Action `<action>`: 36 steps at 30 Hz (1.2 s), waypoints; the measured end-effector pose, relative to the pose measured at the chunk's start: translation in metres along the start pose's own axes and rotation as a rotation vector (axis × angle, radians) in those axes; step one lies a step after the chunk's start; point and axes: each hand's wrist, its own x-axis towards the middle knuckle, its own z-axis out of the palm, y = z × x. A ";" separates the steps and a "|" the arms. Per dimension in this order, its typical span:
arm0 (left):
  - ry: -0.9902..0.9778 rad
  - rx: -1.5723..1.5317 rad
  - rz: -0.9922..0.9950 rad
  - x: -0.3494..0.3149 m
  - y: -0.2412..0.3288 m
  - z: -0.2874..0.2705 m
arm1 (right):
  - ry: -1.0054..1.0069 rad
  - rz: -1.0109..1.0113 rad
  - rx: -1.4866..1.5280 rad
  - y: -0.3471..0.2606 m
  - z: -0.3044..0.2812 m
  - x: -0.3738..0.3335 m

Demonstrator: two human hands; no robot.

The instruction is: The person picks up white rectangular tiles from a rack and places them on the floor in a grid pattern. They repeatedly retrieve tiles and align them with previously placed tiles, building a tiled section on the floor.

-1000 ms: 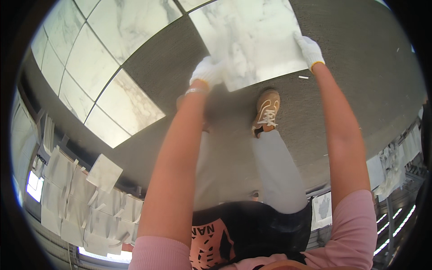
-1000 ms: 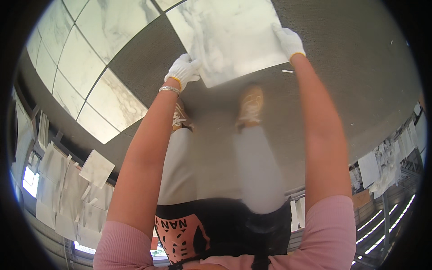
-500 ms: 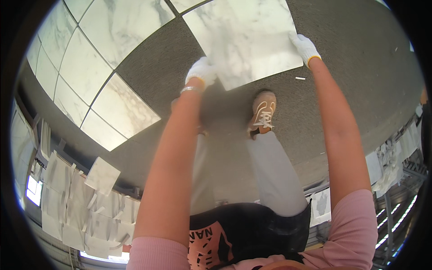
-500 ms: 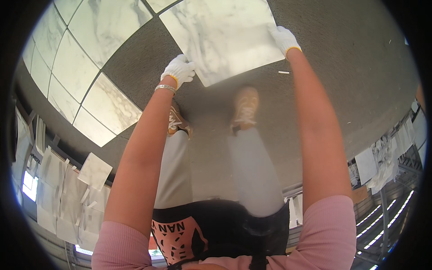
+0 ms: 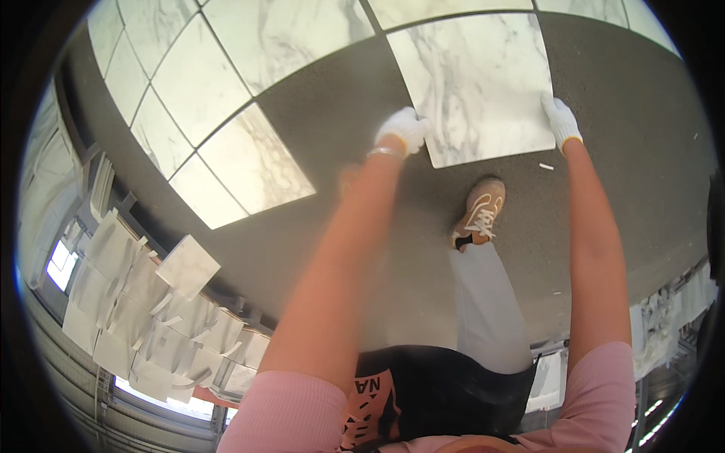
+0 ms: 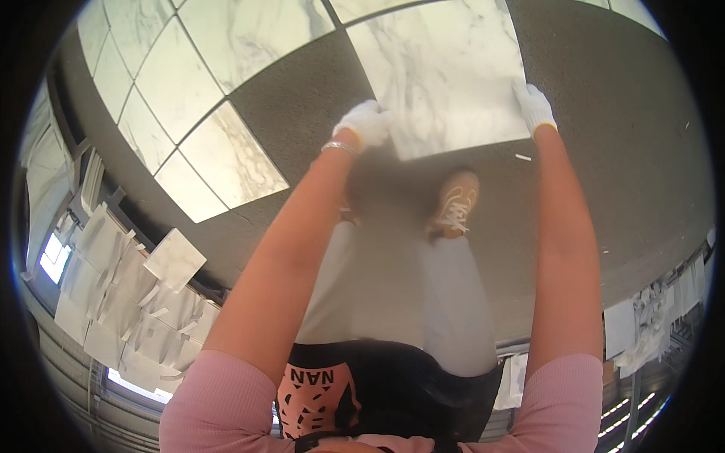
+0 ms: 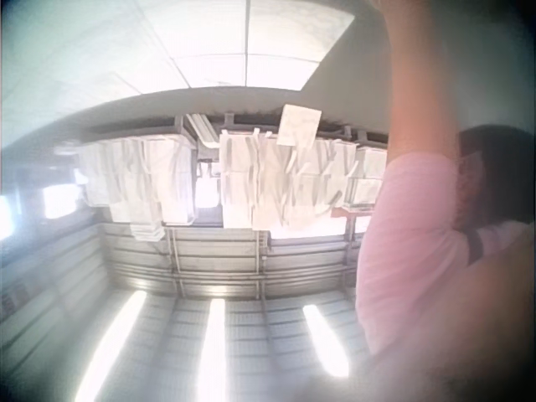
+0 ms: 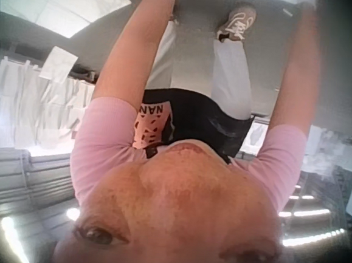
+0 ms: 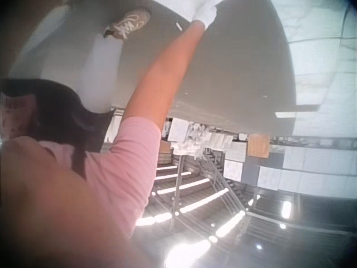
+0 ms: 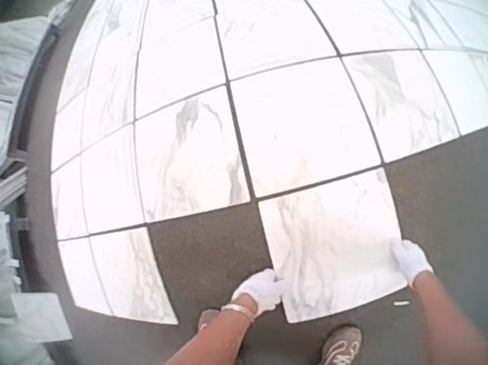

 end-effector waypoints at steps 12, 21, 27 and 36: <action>-0.048 -1.050 0.005 -0.180 0.058 0.029 | -0.060 0.041 -0.540 -0.074 -0.058 -0.031; 0.021 -0.822 0.086 -0.187 0.068 0.030 | -0.104 0.187 -0.439 -0.095 -0.069 -0.041; -0.007 -0.690 0.008 -0.143 0.042 0.040 | -0.027 0.084 -0.462 -0.055 -0.038 -0.030; 0.112 -0.616 -0.015 -0.098 0.023 0.050 | -0.058 0.104 -0.461 -0.039 -0.019 -0.007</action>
